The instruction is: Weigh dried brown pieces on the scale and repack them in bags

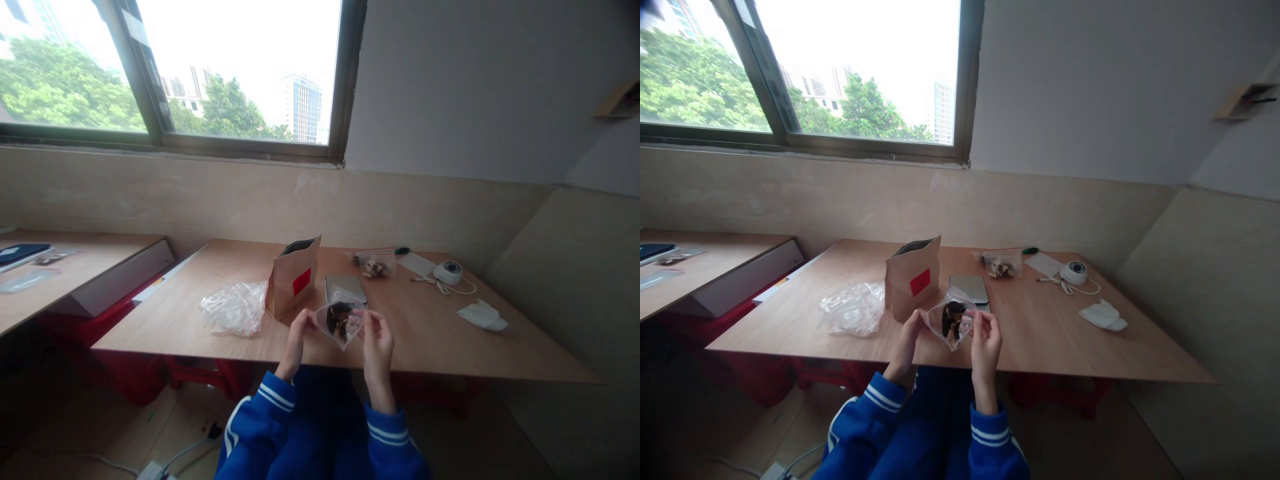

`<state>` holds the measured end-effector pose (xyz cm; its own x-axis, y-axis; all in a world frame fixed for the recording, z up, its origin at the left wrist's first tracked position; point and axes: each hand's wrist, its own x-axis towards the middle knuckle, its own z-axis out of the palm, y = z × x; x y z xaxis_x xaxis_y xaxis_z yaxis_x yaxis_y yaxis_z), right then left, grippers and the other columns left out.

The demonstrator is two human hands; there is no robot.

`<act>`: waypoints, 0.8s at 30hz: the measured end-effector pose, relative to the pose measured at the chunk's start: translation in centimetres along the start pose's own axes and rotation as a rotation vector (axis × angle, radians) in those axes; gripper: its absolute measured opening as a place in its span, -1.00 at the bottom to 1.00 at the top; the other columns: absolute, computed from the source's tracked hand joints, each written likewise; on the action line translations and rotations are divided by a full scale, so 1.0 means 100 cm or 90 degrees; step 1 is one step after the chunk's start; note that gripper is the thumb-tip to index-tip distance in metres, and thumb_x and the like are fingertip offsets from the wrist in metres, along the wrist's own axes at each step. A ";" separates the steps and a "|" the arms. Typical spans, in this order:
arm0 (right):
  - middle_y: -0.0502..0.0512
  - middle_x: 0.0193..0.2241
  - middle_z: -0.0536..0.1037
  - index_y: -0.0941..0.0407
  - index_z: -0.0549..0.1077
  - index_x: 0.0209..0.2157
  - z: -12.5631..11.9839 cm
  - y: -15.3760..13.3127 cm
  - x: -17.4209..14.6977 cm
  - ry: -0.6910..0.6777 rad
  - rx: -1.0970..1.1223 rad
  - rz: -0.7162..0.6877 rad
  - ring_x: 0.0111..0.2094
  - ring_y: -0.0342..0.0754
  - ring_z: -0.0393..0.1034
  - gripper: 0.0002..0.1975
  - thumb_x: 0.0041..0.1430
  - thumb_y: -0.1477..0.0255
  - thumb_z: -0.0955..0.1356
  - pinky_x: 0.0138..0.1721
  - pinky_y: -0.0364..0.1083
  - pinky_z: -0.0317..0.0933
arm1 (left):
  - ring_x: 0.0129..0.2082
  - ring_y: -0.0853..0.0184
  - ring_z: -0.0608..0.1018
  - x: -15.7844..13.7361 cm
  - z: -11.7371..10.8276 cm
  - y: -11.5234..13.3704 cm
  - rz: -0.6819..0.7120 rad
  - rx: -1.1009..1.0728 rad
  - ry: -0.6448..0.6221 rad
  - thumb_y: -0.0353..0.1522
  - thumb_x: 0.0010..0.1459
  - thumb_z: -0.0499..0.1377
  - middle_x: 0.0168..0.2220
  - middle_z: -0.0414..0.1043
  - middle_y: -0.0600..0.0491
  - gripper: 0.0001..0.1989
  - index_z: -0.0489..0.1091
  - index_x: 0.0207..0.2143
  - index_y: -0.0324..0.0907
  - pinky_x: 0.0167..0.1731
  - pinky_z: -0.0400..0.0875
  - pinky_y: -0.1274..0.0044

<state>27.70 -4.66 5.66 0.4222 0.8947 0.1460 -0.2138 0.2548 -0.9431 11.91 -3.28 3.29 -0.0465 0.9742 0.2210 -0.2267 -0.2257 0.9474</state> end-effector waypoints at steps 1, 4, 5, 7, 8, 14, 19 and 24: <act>0.20 -0.27 0.59 0.14 0.40 -0.29 0.005 -0.001 0.001 -0.010 0.005 -0.006 -0.25 0.06 0.52 -0.63 0.06 0.12 0.38 -0.28 -0.01 0.41 | -0.30 0.30 0.44 0.004 0.000 -0.009 -0.022 -0.024 0.034 -0.07 0.19 0.02 -0.41 0.42 0.06 -0.62 0.37 -0.44 -0.17 -0.10 0.29 0.44; 0.18 -0.29 0.58 0.14 0.40 -0.31 0.020 0.001 0.011 -0.030 0.010 -0.006 -0.26 0.05 0.52 -0.63 0.05 0.11 0.38 -0.29 -0.02 0.42 | -0.12 0.19 0.49 0.021 0.005 -0.029 -0.101 -0.111 0.017 -0.02 0.11 0.08 -0.23 0.52 -0.05 -0.54 0.45 -0.24 -0.22 0.02 0.27 0.35; 0.17 -0.30 0.58 0.13 0.39 -0.31 0.025 0.005 0.016 -0.037 0.008 0.004 -0.28 0.05 0.52 -0.63 0.05 0.10 0.37 -0.32 -0.02 0.42 | -0.08 0.16 0.49 0.027 0.007 -0.032 -0.137 -0.165 0.006 0.01 0.09 0.09 -0.20 0.53 -0.08 -0.49 0.46 -0.18 -0.24 0.04 0.27 0.33; 0.17 -0.31 0.57 0.13 0.37 -0.31 0.033 0.012 0.026 -0.058 -0.014 0.027 -0.32 0.05 0.51 -0.62 0.05 0.08 0.35 -0.36 -0.02 0.41 | -0.03 0.11 0.49 0.039 0.014 -0.035 -0.176 -0.256 0.007 0.03 0.06 0.11 -0.17 0.55 -0.12 -0.43 0.46 -0.14 -0.27 0.06 0.27 0.31; 0.18 -0.31 0.56 0.13 0.37 -0.31 0.036 0.016 0.030 -0.070 -0.037 0.034 -0.33 0.04 0.51 -0.62 0.06 0.08 0.34 -0.36 -0.02 0.41 | -0.02 0.10 0.49 0.045 0.017 -0.035 -0.177 -0.276 0.016 0.03 0.06 0.11 -0.17 0.56 -0.13 -0.43 0.47 -0.14 -0.27 0.06 0.28 0.31; 0.26 -0.10 0.45 0.15 0.34 -0.12 0.041 0.015 0.038 -0.008 -0.254 -0.190 -0.15 0.05 0.41 -0.64 0.11 0.23 0.32 -0.13 0.04 0.33 | -0.02 0.14 0.51 0.064 0.019 -0.044 -0.143 -0.275 0.096 -0.06 0.05 0.18 -0.21 0.58 -0.07 -0.57 0.49 -0.21 -0.21 0.07 0.30 0.34; 0.14 -0.34 0.52 0.10 0.39 -0.34 0.042 0.009 0.039 -0.243 -0.340 -0.225 -0.27 0.01 0.44 -0.88 0.14 0.45 0.23 -0.16 0.02 0.32 | -0.02 0.14 0.51 0.065 0.010 -0.052 -0.132 -0.252 0.129 -0.11 0.05 0.21 -0.24 0.59 -0.09 -0.60 0.50 -0.23 -0.25 0.08 0.28 0.33; 0.12 -0.33 0.50 0.09 0.29 -0.27 0.041 0.024 0.050 -0.226 -0.353 -0.155 -0.34 0.01 0.46 -0.86 0.07 0.45 0.28 -0.30 -0.01 0.35 | 0.03 0.11 0.48 0.066 0.007 -0.054 -0.127 -0.232 0.135 -0.11 0.00 0.26 -0.16 0.57 -0.13 -0.56 0.51 -0.20 -0.26 0.13 0.19 0.30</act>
<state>25.75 1.94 5.36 0.0680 0.9260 0.3714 0.3715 0.3220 -0.8708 13.47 4.40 -0.17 -0.1569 0.9865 -0.0460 -0.5763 -0.0537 0.8155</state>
